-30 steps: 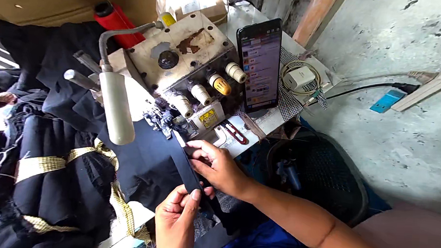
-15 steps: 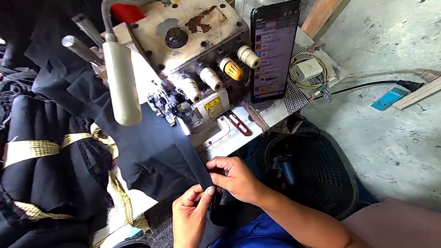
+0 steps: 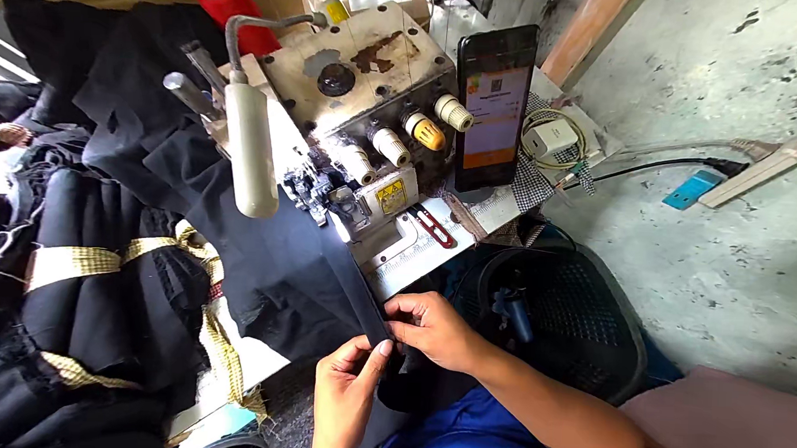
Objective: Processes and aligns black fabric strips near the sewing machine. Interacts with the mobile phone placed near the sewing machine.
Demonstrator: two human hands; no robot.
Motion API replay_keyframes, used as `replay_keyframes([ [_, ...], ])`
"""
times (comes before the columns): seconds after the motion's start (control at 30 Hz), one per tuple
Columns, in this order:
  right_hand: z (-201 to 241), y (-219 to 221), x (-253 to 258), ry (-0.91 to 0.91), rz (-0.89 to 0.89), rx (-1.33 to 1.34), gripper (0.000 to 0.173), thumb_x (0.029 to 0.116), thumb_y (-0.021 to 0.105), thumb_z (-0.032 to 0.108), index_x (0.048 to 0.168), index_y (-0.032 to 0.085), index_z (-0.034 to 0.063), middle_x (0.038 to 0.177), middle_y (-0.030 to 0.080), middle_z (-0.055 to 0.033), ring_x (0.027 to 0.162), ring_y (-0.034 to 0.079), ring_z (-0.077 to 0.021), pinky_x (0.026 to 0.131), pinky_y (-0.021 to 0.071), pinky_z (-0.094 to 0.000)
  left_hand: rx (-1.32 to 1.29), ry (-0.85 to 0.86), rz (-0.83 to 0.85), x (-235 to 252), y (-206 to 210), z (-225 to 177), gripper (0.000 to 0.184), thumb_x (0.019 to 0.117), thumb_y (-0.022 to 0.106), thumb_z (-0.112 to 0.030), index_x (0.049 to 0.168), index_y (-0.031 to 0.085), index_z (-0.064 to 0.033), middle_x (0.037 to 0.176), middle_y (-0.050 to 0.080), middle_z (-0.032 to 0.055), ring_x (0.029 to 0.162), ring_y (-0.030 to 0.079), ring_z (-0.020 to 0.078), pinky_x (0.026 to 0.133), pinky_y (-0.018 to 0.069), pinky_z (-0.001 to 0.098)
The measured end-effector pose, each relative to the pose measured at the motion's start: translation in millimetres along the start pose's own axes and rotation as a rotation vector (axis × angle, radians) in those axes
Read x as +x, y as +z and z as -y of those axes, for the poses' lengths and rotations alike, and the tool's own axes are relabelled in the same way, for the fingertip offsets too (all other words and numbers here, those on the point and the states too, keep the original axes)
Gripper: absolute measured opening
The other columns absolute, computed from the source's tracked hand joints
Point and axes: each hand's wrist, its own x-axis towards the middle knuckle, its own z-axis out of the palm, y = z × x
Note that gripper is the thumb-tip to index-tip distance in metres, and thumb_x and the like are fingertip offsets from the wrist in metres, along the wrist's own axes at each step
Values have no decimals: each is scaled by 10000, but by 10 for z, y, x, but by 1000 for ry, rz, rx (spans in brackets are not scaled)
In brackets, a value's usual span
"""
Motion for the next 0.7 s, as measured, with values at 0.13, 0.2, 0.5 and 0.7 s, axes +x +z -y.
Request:
replay_keyframes([
  [0.13, -25, -36, -7, 8, 23, 13, 140, 1004, 614, 75, 1021, 707, -28, 896, 721, -59, 796, 688, -73, 759, 590, -246, 18, -10, -3, 4, -16, 30, 89, 928, 719, -87, 936, 777, -19, 816, 757, 63, 728, 715, 96, 702, 605, 237],
  [0.2, -24, -51, -8, 3, 33, 6, 143, 1008, 609, 75, 1027, 703, -31, 900, 720, -61, 798, 686, -71, 764, 588, -243, 27, -15, -8, 11, -16, 38, 87, 923, 723, -88, 929, 777, -20, 812, 757, 63, 728, 716, 96, 704, 606, 236],
  [0.5, 3, -107, 60, -30, 69, -77, 173, 1011, 622, 119, 1050, 727, -14, 933, 727, -49, 860, 678, -41, 804, 569, -226, 13, -13, 3, -12, -1, -31, 99, 914, 730, -81, 967, 777, -12, 822, 765, 79, 730, 734, 128, 709, 622, 261],
  [0.7, -33, -46, -38, -39, 21, -23, 150, 1001, 611, 69, 1017, 733, -18, 919, 731, -44, 823, 687, -52, 775, 588, -233, 16, -35, 21, -46, -9, 13, 110, 936, 719, -107, 932, 792, -26, 841, 763, 64, 755, 716, 92, 726, 603, 240],
])
